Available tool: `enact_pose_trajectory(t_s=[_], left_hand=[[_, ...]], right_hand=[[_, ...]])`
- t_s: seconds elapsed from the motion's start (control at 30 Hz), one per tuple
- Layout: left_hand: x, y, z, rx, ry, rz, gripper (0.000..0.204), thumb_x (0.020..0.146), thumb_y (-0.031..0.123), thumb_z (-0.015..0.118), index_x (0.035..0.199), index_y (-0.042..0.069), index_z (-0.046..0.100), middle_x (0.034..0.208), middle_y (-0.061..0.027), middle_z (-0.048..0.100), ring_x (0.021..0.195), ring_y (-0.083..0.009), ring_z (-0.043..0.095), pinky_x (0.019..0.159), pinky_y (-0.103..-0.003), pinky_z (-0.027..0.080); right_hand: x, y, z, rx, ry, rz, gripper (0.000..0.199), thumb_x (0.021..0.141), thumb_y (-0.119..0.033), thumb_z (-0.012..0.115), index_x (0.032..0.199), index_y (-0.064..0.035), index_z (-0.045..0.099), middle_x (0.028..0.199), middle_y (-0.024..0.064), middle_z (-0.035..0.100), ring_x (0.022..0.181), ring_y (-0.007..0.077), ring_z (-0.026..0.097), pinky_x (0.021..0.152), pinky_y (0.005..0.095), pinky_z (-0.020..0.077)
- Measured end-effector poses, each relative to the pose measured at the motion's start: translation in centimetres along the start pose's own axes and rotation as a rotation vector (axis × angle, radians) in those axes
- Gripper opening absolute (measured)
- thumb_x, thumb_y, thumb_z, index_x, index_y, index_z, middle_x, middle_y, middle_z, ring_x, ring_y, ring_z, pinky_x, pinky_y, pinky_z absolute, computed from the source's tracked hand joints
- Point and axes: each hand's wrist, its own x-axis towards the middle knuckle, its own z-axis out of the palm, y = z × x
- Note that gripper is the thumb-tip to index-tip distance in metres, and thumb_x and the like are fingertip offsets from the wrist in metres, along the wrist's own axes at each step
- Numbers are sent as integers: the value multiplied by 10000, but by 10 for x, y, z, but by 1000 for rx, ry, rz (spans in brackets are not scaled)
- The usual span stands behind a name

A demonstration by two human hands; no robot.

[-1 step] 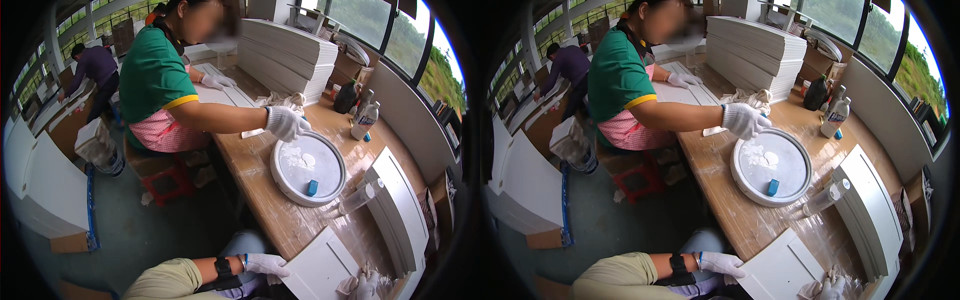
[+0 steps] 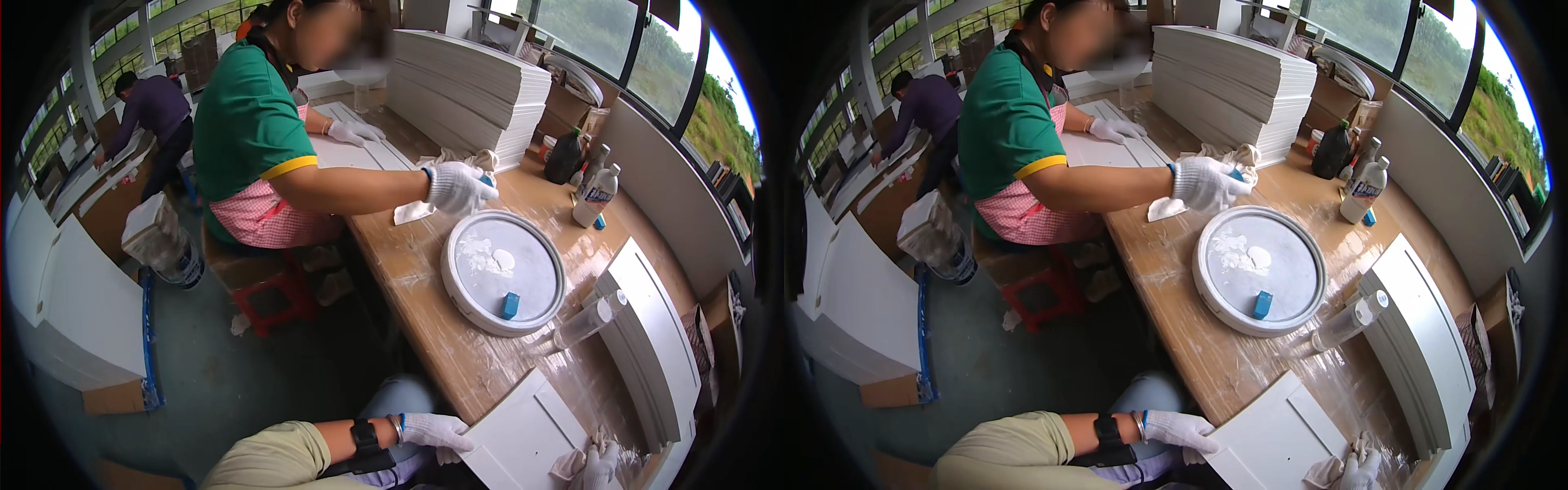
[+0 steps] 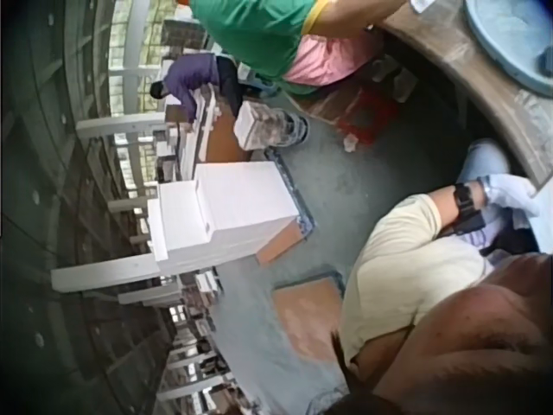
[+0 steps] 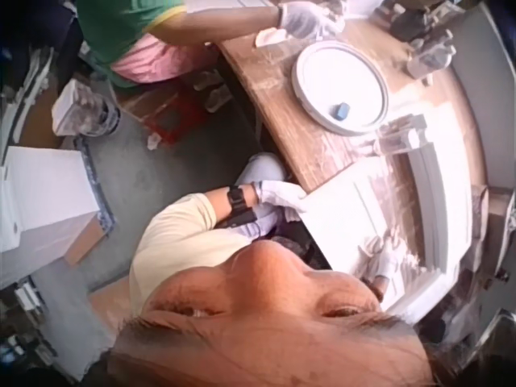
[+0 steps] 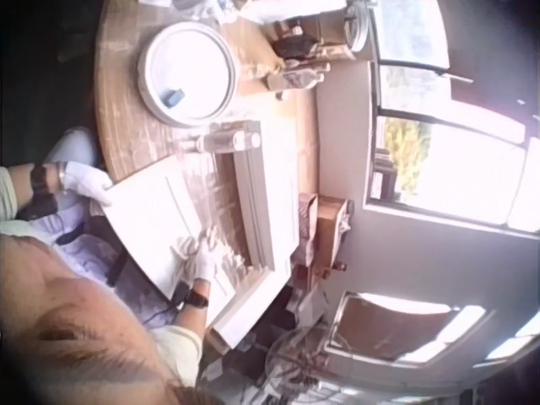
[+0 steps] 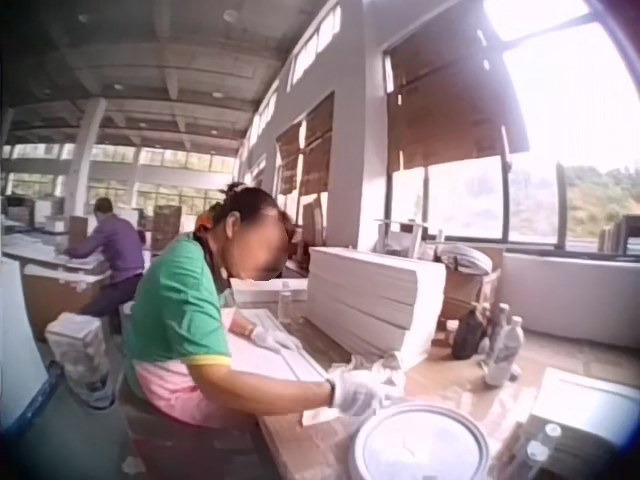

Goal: Wiping and cleaning white cabinet panels using a cloth and scraper.

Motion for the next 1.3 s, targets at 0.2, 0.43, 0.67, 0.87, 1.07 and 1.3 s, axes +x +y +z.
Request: enact_pose_trajectory(t_s=[0.2,0.43,0.67,0.87,1.07,1.3], left_hand=[[-2,6,-1,6,-7,-23,336,936,378,557,896,51,621,773,-31,629,672,-120,617,626,-273,529],[-3,3,4,-5,-10,-6,365,922,412,575,875,51,598,748,-41,623,643,-135,624,594,-277,540],[-3,-2,0,-19,-14,-36,342,924,398,587,884,58,596,767,-22,615,666,-120,613,629,-286,539],[-11,23,1,-53,-13,-71,334,937,370,572,930,38,618,803,-16,617,715,-100,598,682,-257,520],[-6,22,-1,-47,-14,-125,325,944,343,563,961,26,632,837,-29,635,740,-107,605,712,-261,519],[-9,14,-1,-77,-3,-140,327,945,283,572,1093,-6,609,915,-66,660,788,-135,631,743,-285,529]], right_hand=[[-3,-12,-3,-170,25,-64,319,809,-216,641,1051,-17,579,969,156,600,914,250,558,835,364,440],[-15,-29,-3,-97,79,-54,189,813,-76,597,982,-4,553,864,104,613,783,184,576,730,318,459],[-24,-68,0,-4,55,160,201,826,-109,608,1001,-21,561,866,104,628,789,193,589,705,329,476],[-11,-104,5,-110,-24,106,352,837,-279,602,1103,-50,583,979,175,656,938,284,629,814,350,472],[12,-213,56,-118,-206,52,374,810,-306,656,1076,-46,618,1079,185,596,1027,335,587,895,396,465],[10,-257,86,-176,-304,-212,300,790,-229,656,1007,-26,612,1036,194,584,974,350,588,847,398,474]])
